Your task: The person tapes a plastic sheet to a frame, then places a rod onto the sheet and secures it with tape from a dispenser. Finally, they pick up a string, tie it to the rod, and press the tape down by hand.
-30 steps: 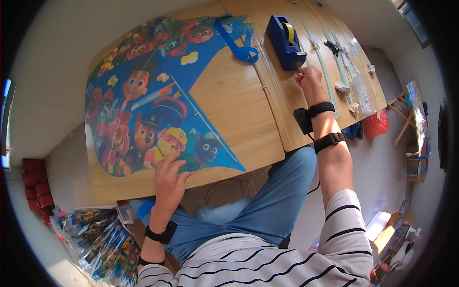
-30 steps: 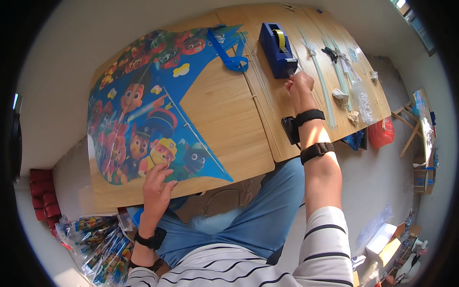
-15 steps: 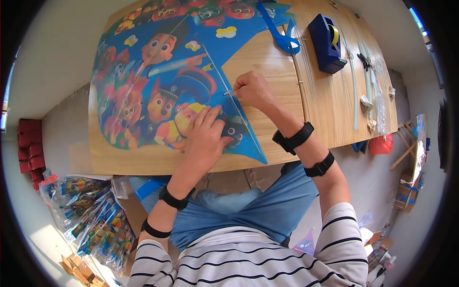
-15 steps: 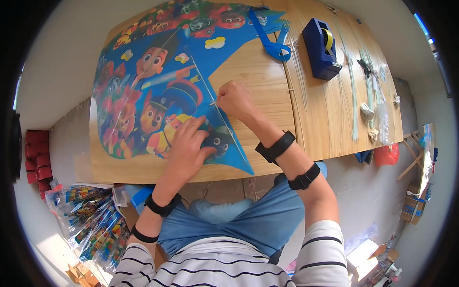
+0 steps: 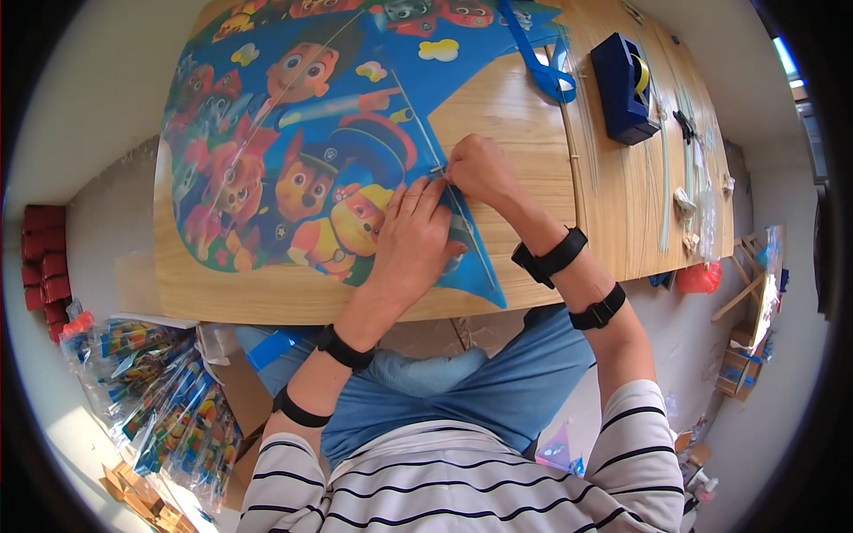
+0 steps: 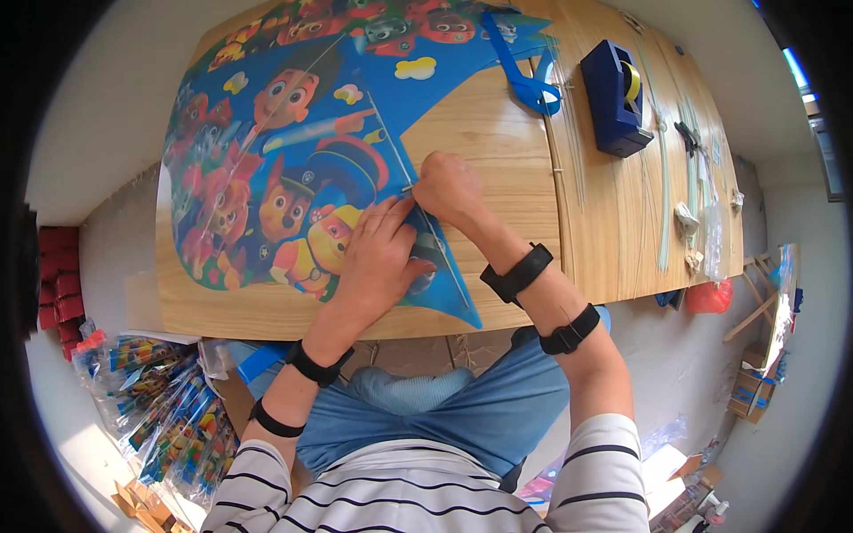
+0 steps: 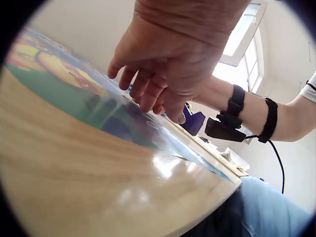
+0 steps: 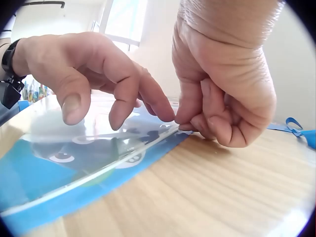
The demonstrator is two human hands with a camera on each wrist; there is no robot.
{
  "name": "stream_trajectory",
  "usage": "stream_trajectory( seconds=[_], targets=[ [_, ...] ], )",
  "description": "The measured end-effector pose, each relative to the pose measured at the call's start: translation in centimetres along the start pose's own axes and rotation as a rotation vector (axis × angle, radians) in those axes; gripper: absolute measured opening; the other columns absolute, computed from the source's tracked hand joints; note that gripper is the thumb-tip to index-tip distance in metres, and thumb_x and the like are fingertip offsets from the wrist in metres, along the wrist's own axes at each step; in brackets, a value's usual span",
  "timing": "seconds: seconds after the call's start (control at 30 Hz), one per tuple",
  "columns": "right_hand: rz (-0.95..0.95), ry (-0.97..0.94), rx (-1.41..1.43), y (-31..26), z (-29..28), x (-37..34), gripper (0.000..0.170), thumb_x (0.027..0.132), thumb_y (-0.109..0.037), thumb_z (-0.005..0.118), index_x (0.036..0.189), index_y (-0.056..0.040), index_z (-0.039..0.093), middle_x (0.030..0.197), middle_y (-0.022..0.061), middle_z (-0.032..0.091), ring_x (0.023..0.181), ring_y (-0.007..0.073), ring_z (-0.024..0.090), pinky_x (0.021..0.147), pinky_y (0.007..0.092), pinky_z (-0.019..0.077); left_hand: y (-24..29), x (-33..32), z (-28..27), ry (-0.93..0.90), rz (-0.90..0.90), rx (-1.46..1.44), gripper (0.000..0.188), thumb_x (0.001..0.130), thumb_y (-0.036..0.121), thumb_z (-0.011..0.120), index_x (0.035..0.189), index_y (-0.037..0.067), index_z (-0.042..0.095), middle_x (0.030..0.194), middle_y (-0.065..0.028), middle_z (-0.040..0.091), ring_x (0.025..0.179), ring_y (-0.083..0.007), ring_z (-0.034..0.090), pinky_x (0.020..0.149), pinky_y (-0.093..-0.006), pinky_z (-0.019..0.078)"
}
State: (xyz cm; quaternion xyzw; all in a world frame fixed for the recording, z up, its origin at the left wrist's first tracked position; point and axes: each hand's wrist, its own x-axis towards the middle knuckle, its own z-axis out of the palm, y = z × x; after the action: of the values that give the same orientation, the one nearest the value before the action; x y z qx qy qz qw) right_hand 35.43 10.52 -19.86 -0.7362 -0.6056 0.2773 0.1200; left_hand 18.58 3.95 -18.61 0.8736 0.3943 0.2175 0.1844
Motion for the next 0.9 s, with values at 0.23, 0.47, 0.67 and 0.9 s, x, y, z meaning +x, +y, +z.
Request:
stream_trajectory(
  seconds=[0.23, 0.47, 0.67, 0.9],
  targets=[
    [0.018, -0.094, 0.112, 0.8, -0.7, 0.3, 0.018, 0.075, -0.014, 0.074, 0.070, 0.0028, 0.071, 0.067, 0.0178, 0.068, 0.057, 0.0271, 0.065, 0.055, 0.0379, 0.0507, -0.3, 0.2, 0.4, -0.012, -0.009, 0.035, 0.050, 0.064, 0.023, 0.086, 0.102, -0.001, 0.062, 0.136, -0.0162, 0.055, 0.132, -0.0318, 0.048, 0.113, -0.0515, 0.0343],
    [0.294, -0.211, 0.816, 1.2, -3.1, -1.8, 0.020, 0.083, -0.014, 0.075, 0.079, 0.0045, 0.068, 0.068, 0.0094, 0.064, 0.046, 0.0107, 0.048, 0.042, 0.0267, 0.0338, -0.4, -0.1, 0.2, -0.056, -0.035, 0.058, 0.055, 0.065, 0.026, 0.086, 0.107, 0.001, 0.061, 0.136, -0.0132, 0.056, 0.134, -0.0292, 0.046, 0.115, -0.0574, 0.0277],
    [0.139, 0.136, 0.515, 1.7, -3.5, -1.7, 0.017, 0.077, -0.013, 0.079, 0.078, 0.0008, 0.069, 0.068, 0.0096, 0.066, 0.053, 0.0151, 0.055, 0.048, 0.0302, 0.0414, -0.3, -0.1, 0.3, -0.061, -0.041, 0.081, 0.056, 0.064, 0.027, 0.087, 0.108, 0.002, 0.061, 0.137, -0.0120, 0.055, 0.134, -0.0288, 0.047, 0.114, -0.0605, 0.0288],
    [0.069, 0.144, 0.213, 0.9, -0.2, -1.1, 0.014, 0.070, -0.015, 0.079, 0.073, -0.0041, 0.072, 0.076, 0.0175, 0.070, 0.074, 0.0349, 0.068, 0.065, 0.0427, 0.0530, -0.3, -0.1, 0.4, -0.061, -0.040, 0.095, 0.057, 0.063, 0.026, 0.087, 0.108, 0.002, 0.061, 0.136, -0.0118, 0.055, 0.132, -0.0292, 0.048, 0.110, -0.0628, 0.0323]
  ],
)
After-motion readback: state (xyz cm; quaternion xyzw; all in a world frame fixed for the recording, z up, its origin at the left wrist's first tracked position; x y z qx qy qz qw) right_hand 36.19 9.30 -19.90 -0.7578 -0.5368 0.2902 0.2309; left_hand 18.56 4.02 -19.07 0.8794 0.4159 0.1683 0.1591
